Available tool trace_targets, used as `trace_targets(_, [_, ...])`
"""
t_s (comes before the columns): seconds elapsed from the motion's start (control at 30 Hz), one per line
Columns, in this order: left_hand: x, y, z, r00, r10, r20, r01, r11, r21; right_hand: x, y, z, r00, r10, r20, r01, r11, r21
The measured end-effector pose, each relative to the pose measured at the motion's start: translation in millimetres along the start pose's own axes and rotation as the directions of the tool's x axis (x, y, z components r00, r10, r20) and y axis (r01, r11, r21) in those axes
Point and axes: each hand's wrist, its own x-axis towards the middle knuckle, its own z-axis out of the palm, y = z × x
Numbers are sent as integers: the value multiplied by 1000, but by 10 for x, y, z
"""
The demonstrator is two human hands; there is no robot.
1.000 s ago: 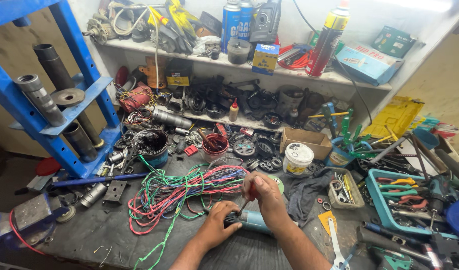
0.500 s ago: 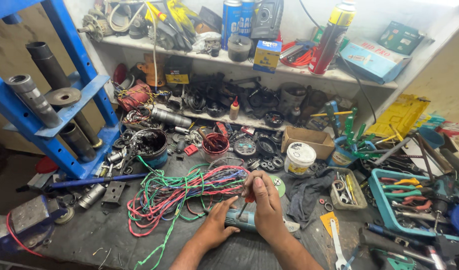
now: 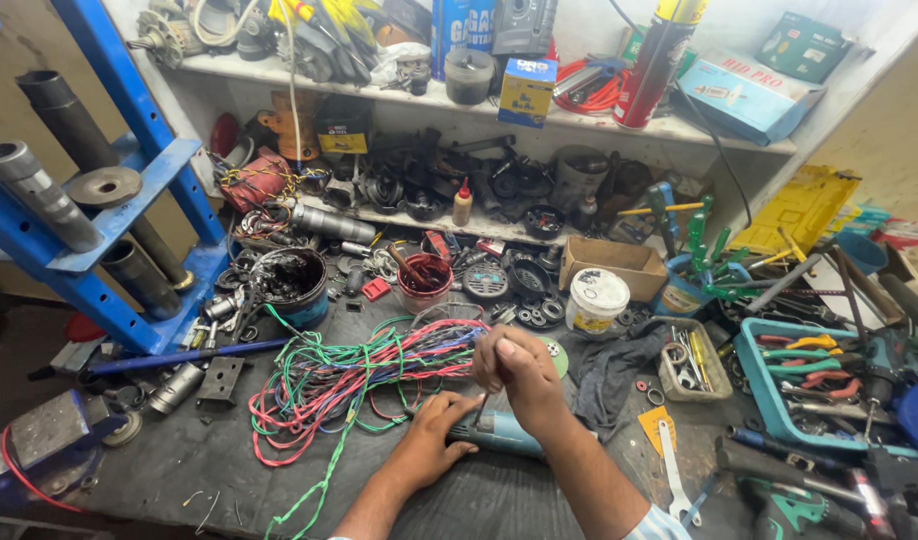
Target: The person disassembles a teal angle grinder on a cluttered workbench. They use a screwdriver to remove screws from the front and rear housings, then separate the casing to expose the internal components.
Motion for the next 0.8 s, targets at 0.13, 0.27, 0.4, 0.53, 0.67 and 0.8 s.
trace_targets(0.13, [6,0,-1,1000,15,-25,-15,1000,-16,-37,-81,256,928,-50,-370,-86,936,-342])
trace_targets(0.27, [2,-20,4,1000,1,-13,-1,1000,-16,-96,-95,246,957,49,-286,-120,964,-237])
trace_targets(0.4, [16,-41,9,999,22,-34,-22,1000,2,12,35,35,998,57,-1,-57,998,-4])
trace_targets(0.53, [7,-32,8,999,41,-26,-41,999,-14,93,32,2,999,37,9,-37,997,73])
trace_targets(0.67, [-8,-1,-7,999,32,-35,-32,999,6,97,-164,175,961,159,-226,-222,930,-292])
trace_targets(0.8, [-14,38,-28,1000,-1,-18,1,1000,-21,5,-243,336,938,158,-309,-249,926,-283])
